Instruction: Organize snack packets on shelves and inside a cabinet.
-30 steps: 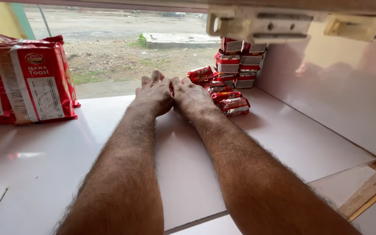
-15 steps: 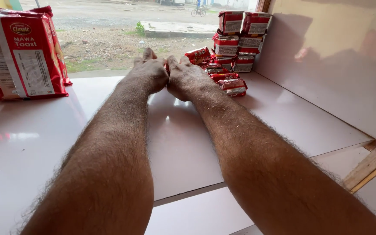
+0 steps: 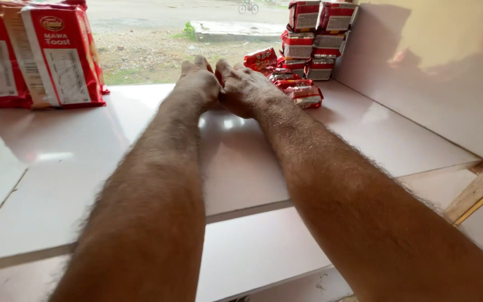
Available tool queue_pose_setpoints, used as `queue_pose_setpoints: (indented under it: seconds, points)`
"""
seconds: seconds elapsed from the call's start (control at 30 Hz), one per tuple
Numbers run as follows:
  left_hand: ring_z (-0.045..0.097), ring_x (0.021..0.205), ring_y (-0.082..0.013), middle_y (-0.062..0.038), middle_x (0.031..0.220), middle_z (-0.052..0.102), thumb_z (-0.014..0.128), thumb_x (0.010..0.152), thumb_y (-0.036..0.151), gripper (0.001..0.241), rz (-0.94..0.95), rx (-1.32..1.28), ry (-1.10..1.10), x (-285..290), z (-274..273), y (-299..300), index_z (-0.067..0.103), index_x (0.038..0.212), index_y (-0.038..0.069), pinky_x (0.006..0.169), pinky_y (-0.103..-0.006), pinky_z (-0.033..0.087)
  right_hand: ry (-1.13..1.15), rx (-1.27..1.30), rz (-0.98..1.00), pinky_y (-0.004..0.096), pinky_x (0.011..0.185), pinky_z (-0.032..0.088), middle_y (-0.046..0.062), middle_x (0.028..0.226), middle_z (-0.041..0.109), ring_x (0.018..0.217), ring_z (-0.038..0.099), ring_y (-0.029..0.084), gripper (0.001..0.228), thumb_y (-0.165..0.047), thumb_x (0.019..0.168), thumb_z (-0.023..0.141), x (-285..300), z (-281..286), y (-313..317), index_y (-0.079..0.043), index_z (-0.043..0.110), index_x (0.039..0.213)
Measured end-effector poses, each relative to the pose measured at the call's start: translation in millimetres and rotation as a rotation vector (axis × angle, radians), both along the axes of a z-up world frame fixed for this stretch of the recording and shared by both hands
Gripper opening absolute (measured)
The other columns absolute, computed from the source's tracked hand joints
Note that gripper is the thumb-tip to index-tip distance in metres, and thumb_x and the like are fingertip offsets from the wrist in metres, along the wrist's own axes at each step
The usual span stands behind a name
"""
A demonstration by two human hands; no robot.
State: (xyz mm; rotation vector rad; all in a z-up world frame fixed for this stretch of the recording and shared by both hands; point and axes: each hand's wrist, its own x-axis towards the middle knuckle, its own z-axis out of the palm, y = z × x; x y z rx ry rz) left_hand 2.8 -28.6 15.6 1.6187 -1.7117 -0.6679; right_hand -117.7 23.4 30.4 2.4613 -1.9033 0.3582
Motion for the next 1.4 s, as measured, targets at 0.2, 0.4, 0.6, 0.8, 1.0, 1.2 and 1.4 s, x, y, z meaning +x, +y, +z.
queue_pose_setpoints:
  seconds: [0.2,0.4,0.6,0.8,1.0,1.2,1.4]
  points:
    - [0.018,0.148,-0.0501,-0.024,0.166,-0.006,0.061,0.101,0.027,0.086,0.153,-0.024,-0.137,6.1,-8.7,26.4,0.001,0.162,0.015,0.122,-0.0514,0.024,-0.156,0.005,0.118,0.049,0.117,0.044,0.02,0.146,0.048,0.136,0.053,0.032,0.062,-0.044,0.105,0.047,-3.8,-24.0,-17.2,-0.022,0.03,0.16]
    - [0.029,0.15,-0.0452,-0.023,0.17,0.011,0.047,0.109,0.039,0.054,0.101,-0.018,-0.224,3.2,-6.0,65.0,0.034,0.158,0.02,0.121,-0.0562,0.038,0.102,-0.135,0.091,0.055,0.12,0.028,0.028,0.157,0.024,0.147,0.025,0.042,0.083,-0.057,0.104,0.061,-1.8,-34.5,-1.5,-0.009,0.022,0.159]
    - [0.058,0.133,-0.0311,-0.017,0.137,0.053,0.05,0.107,0.045,0.051,0.05,0.009,-0.121,7.2,-7.6,75.1,0.043,0.15,0.019,0.115,-0.049,0.051,-0.146,-0.144,0.005,0.044,0.102,0.062,0.02,0.137,0.052,0.118,0.064,0.032,0.048,-0.023,0.098,0.062,2.3,-24.1,17.6,-0.009,0.046,0.141]
    - [0.054,0.128,-0.0346,-0.018,0.135,0.044,0.065,0.099,0.032,0.058,0.09,-0.152,-0.071,12.8,-19.0,49.6,0.039,0.149,0.018,0.11,-0.0457,0.054,-0.194,-0.187,0.092,0.043,0.103,0.058,0.016,0.131,0.057,0.119,0.063,0.028,0.051,-0.024,0.088,0.074,-4.9,-27.5,11.6,-0.011,0.052,0.133]
    - [0.049,0.137,-0.0344,-0.018,0.141,0.047,0.069,0.098,0.038,0.064,0.079,-0.06,-0.181,5.0,-10.0,68.7,0.042,0.154,0.023,0.116,-0.0503,0.047,-0.199,-0.108,0.037,0.05,0.109,0.048,0.015,0.132,0.054,0.127,0.054,0.031,0.054,-0.043,0.09,0.072,1.9,-20.7,34.7,-0.021,0.052,0.135]
    - [0.042,0.141,-0.038,-0.021,0.148,0.042,0.056,0.105,0.038,0.053,0.048,-0.068,-0.208,10.2,-16.8,66.4,0.042,0.154,0.025,0.116,-0.0531,0.041,-0.255,-0.157,0.161,0.043,0.107,0.053,0.012,0.123,0.063,0.12,0.063,0.025,0.049,-0.033,0.087,0.077,-7.9,-23.5,32.6,-0.017,0.055,0.127]
    - [0.065,0.118,-0.0322,-0.02,0.128,0.063,0.059,0.095,0.021,0.054,0.007,0.002,0.033,7.7,3.2,110.3,0.042,0.144,0.006,0.101,-0.0451,0.058,-0.319,-0.197,0.111,0.04,0.1,0.058,0.01,0.112,0.07,0.109,0.07,0.025,0.026,-0.017,0.093,0.069,-19.3,-25.6,66.2,-0.013,0.058,0.117]
